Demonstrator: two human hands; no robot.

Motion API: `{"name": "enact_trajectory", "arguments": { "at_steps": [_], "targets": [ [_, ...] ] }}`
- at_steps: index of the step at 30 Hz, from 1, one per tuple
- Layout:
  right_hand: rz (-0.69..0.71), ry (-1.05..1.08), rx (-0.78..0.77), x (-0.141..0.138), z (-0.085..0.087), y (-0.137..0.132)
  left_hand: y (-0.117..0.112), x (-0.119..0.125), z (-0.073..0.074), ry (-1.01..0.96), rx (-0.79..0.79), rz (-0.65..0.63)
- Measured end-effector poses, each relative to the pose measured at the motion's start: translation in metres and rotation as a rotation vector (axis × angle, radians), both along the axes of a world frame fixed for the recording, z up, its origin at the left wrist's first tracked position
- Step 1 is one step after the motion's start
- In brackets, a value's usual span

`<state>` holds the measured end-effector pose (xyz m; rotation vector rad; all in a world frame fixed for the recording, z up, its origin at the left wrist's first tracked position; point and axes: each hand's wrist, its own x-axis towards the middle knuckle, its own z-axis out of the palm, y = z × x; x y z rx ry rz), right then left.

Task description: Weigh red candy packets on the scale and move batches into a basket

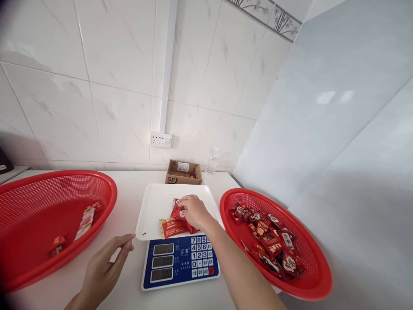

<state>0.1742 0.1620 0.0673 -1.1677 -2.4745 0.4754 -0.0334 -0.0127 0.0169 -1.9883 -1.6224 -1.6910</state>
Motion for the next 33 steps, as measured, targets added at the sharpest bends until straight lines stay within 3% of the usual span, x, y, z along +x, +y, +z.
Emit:
{"name": "enact_trajectory", "arguments": {
  "at_steps": [8,16,22,25,30,33],
  "targets": [
    [-0.054,0.004,0.033,0.005,0.012,-0.005,0.001,0.001,0.000,-0.025,-0.018,0.001],
    [0.106,-0.035,-0.025,-0.020,0.021,-0.006,0.001,-0.001,-0.002,-0.023,-0.022,0.025],
    [0.133,0.005,-0.100,-0.010,0.025,-0.016,0.001,0.000,0.002,-0.019,-0.017,0.011],
    [0.024,0.288,-0.221,0.004,0.030,-0.019,0.001,0.000,0.002,-0.021,-0.020,0.007],
    [-0.302,1.275,-0.595,0.030,0.033,-0.029,0.000,0.000,0.001,-0.032,-0.018,0.001],
    [-0.353,1.593,-0.878,0.043,0.030,-0.046,-0.001,0.000,-0.001,-0.054,-0.030,0.000]
  ]
}}
